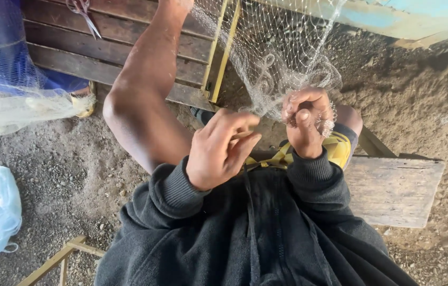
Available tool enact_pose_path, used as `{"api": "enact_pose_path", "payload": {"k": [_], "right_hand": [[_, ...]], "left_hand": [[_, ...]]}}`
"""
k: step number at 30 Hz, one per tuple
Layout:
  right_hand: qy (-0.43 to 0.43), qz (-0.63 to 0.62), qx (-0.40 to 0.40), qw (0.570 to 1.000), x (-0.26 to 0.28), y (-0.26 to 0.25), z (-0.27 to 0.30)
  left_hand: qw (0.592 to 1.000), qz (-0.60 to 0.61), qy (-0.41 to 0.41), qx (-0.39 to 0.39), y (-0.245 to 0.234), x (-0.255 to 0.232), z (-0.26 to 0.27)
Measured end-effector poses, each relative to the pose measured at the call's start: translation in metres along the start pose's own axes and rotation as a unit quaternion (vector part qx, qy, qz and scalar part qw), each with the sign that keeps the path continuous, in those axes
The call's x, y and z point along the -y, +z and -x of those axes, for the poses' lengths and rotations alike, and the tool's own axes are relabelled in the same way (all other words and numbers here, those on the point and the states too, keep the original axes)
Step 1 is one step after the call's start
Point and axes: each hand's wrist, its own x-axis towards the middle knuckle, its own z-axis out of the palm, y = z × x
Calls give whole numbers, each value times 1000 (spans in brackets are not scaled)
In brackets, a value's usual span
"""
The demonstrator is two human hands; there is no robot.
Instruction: A person is weaving or repairing a fishing net by hand using a wooden shuttle to tie knots in the mesh.
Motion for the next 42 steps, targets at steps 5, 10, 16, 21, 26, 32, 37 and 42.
{"api": "enact_pose_path", "payload": {"k": [5, 10, 16, 21, 26, 32, 37, 42], "right_hand": [[-51, 43, 36, 997, -4, -16, 2], [-75, 61, 37, 995, -7, -23, 2], [-77, 65, 39, 994, -4, -22, 4], [-95, 90, 24, 991, -8, -27, 12], [-121, 99, 39, 987, -15, -31, 14], [-144, 132, 36, 980, -15, -33, 14], [-205, 172, 18, 963, -7, -17, 14], [-256, 212, -2, 943, -12, -12, 13]], "left_hand": [[970, -120, -91, 189, -1, 0, 5], [965, -30, -140, 220, -2, -14, 15], [967, 6, -140, 214, 6, -32, 12], [971, 18, -114, 209, 15, -39, 18], [977, 30, -96, 188, 19, -46, 16], [980, 73, -99, 159, 20, -51, 10], [981, 75, -78, 162, 30, -45, 23], [981, 69, -69, 168, 42, -40, 33]]}}
